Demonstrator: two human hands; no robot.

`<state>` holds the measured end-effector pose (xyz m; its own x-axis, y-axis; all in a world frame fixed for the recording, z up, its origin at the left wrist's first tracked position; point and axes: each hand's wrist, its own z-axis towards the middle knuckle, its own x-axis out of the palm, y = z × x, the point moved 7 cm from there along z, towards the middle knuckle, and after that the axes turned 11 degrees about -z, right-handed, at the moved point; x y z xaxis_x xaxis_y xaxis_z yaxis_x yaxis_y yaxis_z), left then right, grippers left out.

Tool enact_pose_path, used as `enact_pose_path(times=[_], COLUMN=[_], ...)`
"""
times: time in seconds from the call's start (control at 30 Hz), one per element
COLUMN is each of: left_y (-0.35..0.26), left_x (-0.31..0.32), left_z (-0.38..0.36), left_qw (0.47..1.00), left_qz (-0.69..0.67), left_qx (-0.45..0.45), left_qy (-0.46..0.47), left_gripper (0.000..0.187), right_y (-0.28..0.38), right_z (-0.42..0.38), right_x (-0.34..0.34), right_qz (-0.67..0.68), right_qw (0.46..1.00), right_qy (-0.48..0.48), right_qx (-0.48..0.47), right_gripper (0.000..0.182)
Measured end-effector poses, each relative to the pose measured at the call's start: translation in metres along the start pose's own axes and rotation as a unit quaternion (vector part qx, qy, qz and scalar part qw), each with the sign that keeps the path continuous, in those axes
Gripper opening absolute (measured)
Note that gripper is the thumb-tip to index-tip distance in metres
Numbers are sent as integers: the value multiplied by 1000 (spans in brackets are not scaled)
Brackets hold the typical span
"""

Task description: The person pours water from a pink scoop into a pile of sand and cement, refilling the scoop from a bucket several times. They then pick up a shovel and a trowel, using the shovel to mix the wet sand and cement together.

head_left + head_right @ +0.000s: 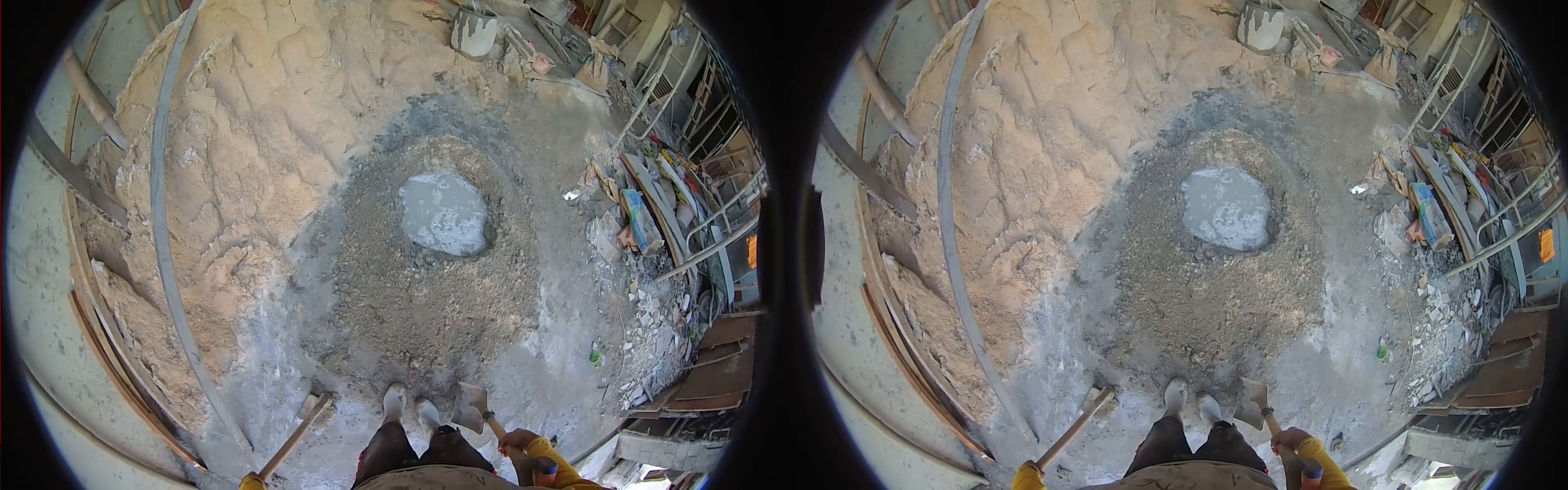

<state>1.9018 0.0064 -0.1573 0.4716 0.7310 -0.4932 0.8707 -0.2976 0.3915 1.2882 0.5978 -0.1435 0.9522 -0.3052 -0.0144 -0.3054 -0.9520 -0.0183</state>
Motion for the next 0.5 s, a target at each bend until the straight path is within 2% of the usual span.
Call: enact_pose_path(times=[0.03,0.07,0.1,0.17,0.27,0.3,0.33,0.5], left_y=[3,11,12,9,5,5,4,0], left_x=[1,6,3,-2,16,26,35,15], left_z=[0,3,-6,-18,-25,-29,-31,-37], left_qw=[999,996,993,994,995,992,988,986], left_qz=[-32,-58,-70,-95,-79,-77,-74,-73], left_qx=[-22,-49,-70,-48,-50,-81,-112,-130], left_qy=[25,55,64,3,30,54,77,78], left_gripper=[37,42,41,35,40,52,63,64], right_y=[-6,16,15,2,1,7,14,-3], right_z=[2,-31,-30,-13,-18,-25,-35,-18], right_x=[5,9,9,12,19,21,22,27], right_qz=[-15,30,4,31,57,62,28,-36], right_qw=[1000,999,1000,999,998,998,1000,999], right_qy=[-4,-3,-7,6,9,10,-2,-6], right_qx=[0,-15,-8,-17,0,0,15,20], right_gripper=[17,14,12,13,18,18,18,19])
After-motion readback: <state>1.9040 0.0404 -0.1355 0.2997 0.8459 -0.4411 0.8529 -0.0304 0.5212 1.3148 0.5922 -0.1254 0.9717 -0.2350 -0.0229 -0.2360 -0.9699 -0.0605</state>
